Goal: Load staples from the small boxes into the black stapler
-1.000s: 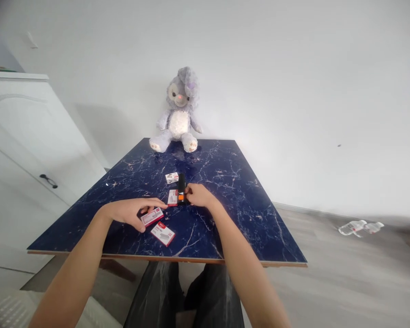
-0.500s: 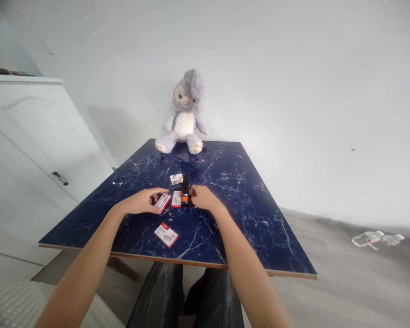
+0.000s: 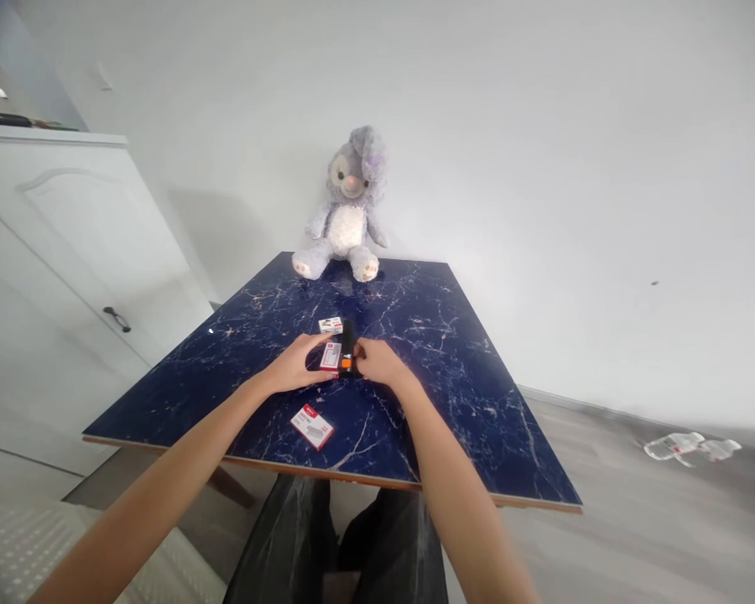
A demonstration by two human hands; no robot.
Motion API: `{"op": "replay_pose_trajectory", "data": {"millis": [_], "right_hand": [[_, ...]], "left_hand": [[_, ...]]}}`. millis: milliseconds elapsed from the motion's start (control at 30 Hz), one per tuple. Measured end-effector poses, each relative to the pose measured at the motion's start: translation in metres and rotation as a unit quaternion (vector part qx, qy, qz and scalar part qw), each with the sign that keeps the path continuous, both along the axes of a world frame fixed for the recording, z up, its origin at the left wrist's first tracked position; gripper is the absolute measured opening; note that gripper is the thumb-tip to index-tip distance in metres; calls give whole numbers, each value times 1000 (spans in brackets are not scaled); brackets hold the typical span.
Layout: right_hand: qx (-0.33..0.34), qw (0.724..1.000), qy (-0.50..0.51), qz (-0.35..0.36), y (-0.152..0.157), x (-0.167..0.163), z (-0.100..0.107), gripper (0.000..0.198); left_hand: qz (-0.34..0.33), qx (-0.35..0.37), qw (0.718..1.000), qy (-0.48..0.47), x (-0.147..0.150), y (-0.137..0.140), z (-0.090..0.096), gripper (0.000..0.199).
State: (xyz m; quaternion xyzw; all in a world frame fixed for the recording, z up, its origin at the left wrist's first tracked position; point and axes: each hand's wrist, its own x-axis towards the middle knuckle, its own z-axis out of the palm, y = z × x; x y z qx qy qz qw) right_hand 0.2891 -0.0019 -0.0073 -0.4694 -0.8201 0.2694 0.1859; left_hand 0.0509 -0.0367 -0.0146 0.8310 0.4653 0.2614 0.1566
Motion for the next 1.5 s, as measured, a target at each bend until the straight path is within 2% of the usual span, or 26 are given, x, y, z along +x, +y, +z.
{"op": "replay_pose_trajectory", "data": {"millis": [133, 367, 500, 567, 633, 733, 800, 867, 967, 1067, 1200, 1300, 1367, 1500], "right_hand": [[-5, 1000, -5, 0, 0, 0, 0, 15], [-15, 1000, 19, 1, 1, 2, -2, 14], [-23, 999, 22, 2, 1, 1, -1, 15], [-33, 999, 20, -1, 2, 0, 0, 16], [-49, 998, 25, -3, 2, 0, 1, 18], [-79, 996, 34, -6, 3, 1, 2, 20], [-84, 996, 36, -10, 3, 2, 2, 19], [-75, 997, 33, -13, 2, 2, 2, 18], [-61, 998, 25, -10, 2, 2, 2, 19], [-42, 999, 14, -10, 3, 1, 1, 20], [5, 1000, -2, -4, 4, 1, 0, 19], [31, 999, -13, 0, 4, 2, 2, 20], [39, 999, -21, 0, 4, 2, 3, 21], [60, 998, -29, 1, 6, 1, 1, 20]], "left_hand": [[13, -24, 1000, -6, -3, 1, -1, 88], [21, -25, 999, -6, 0, 2, -9, 89], [-13, -7, 1000, 5, 0, 0, -1, 87], [1, 25, 1000, -2, 0, -6, 8, 80], [76, 77, 994, -27, 1, -21, 17, 72], [254, 129, 955, -77, 10, -64, 23, 74], [277, 93, 954, -64, 18, -99, 18, 81], [269, 51, 961, -26, 27, -128, 7, 83], [243, 34, 969, 33, 32, -149, -7, 59], [218, 36, 974, 57, 24, -138, -4, 52], [184, 58, 980, 51, 12, -93, 25, 59], [75, 35, 996, 39, 10, -46, 50, 65], [-18, -26, 997, 70, 9, -16, 60, 72], [-80, -87, 988, 103, 3, 22, 62, 87]]}}
